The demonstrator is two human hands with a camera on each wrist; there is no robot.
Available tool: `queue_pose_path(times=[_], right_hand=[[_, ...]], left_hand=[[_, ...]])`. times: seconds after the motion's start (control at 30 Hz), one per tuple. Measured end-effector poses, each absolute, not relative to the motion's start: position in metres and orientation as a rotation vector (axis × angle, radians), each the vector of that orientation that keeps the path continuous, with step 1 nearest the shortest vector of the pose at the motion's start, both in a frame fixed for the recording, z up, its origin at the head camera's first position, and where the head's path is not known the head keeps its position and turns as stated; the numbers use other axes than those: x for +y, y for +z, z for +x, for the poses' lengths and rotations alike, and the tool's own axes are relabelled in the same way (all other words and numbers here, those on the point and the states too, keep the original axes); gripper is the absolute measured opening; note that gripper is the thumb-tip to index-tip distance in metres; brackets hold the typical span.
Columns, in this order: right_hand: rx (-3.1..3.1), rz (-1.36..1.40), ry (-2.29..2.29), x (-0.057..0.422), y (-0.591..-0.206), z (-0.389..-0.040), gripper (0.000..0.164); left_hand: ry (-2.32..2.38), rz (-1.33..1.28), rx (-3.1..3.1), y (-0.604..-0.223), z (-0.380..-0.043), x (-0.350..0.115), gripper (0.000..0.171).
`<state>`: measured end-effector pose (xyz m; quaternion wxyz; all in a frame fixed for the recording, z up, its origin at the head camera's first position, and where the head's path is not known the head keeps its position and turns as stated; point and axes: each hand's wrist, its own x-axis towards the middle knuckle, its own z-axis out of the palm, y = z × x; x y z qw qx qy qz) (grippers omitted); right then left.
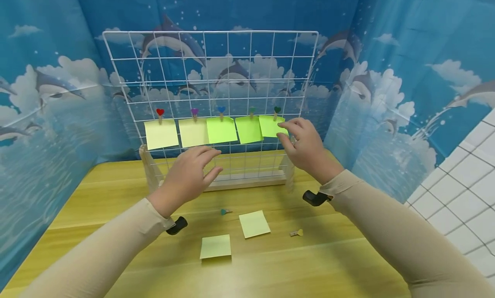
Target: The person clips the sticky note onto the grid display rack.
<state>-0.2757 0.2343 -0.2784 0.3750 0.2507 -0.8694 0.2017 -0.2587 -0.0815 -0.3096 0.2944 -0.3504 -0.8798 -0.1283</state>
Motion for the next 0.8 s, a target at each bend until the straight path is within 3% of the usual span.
queue_pose_path(times=[0.8], right_hand=[[-2.426,0.759,0.34,0.258,-0.356,-0.237,0.045]], left_hand=[[-0.216,-0.841,-2.614,-0.367,-0.226,-0.137,0.07]])
